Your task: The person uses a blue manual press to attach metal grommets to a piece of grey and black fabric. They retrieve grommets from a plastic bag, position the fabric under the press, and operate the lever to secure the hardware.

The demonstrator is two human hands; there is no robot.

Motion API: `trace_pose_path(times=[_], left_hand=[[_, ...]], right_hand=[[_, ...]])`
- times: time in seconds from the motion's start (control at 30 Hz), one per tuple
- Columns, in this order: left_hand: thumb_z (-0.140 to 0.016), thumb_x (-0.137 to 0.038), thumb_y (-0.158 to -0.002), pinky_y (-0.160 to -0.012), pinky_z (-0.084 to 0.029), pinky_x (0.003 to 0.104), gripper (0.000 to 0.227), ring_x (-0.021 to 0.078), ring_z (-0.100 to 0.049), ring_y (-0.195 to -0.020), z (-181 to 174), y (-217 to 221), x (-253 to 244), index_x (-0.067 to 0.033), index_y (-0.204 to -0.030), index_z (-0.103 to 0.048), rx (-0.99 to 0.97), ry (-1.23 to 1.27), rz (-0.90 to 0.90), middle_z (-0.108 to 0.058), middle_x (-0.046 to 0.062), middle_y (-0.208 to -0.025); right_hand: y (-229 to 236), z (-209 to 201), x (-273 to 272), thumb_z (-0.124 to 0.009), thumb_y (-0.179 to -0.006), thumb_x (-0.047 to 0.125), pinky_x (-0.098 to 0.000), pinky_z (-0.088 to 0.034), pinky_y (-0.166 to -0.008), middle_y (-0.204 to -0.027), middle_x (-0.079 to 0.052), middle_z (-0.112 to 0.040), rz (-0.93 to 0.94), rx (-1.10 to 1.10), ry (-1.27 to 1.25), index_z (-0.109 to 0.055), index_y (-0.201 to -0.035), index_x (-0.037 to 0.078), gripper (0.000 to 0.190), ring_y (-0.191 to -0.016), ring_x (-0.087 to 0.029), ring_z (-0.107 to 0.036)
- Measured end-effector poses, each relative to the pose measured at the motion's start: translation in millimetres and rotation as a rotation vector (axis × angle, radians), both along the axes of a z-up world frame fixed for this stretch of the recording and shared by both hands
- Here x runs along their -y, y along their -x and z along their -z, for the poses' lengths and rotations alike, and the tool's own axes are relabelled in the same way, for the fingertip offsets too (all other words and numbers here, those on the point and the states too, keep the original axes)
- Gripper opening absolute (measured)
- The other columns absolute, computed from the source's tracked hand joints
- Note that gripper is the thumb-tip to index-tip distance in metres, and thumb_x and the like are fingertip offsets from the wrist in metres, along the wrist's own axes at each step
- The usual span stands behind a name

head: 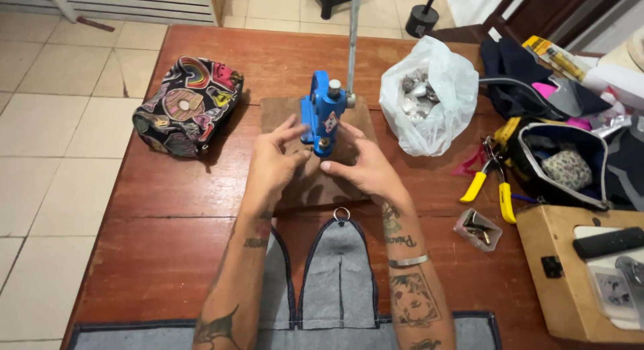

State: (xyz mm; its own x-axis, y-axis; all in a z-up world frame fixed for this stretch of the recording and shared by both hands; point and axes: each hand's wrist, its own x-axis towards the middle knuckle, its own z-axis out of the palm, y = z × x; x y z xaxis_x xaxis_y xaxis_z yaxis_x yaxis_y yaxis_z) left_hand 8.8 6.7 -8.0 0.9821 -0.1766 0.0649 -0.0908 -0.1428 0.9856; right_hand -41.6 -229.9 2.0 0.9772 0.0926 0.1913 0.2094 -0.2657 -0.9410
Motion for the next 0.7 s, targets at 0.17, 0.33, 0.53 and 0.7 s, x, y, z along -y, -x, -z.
trace_pose_path(times=[0.17, 0.33, 0.53, 0.7], left_hand=[[-0.093, -0.003, -0.087, -0.132, -0.054, 0.057, 0.059, 0.0398, -0.062, -0.166, 5, 2, 9, -0.0345, -0.137, -0.095, 0.000, -0.046, 0.048, -0.074, -0.003, -0.175], [-0.095, -0.007, -0.089, -0.135, -0.049, 0.066, 0.060, 0.0488, -0.059, -0.168, 2, -2, 3, -0.0304, -0.143, -0.094, 0.057, -0.092, 0.001, -0.072, 0.006, -0.179], [-0.102, -0.018, -0.084, -0.132, -0.057, 0.052, 0.049, 0.0322, -0.070, -0.160, 5, -2, 8, -0.0493, -0.122, -0.098, 0.017, -0.185, 0.020, -0.080, -0.021, -0.165], [-0.105, -0.009, -0.081, -0.139, -0.052, 0.064, 0.082, 0.0471, -0.059, -0.167, -10, 6, 6, -0.0307, -0.157, -0.085, 0.093, -0.256, -0.012, -0.060, 0.002, -0.189]], right_hand=[[7, -14, -5, -0.110, -0.092, 0.024, -0.0522, -0.041, -0.147, -0.187, -0.014, -0.054, -0.050, 0.033, 0.106, -0.074, -0.171, 0.013, 0.087, -0.175, -0.031, -0.050], [11, -15, 2, -0.108, -0.096, 0.035, -0.0598, -0.029, -0.150, -0.187, -0.030, -0.052, -0.064, 0.054, 0.150, -0.059, -0.182, 0.003, 0.104, -0.179, -0.042, -0.044], [3, -10, 3, -0.104, -0.099, 0.031, -0.0582, -0.033, -0.149, -0.190, -0.019, -0.051, -0.107, 0.065, 0.244, -0.070, -0.175, 0.014, 0.085, -0.179, -0.037, -0.045], [4, -4, 8, -0.104, -0.100, 0.034, -0.0582, -0.034, -0.148, -0.185, -0.018, -0.057, -0.105, 0.086, 0.216, -0.078, -0.166, 0.015, 0.073, -0.177, -0.036, -0.050]])
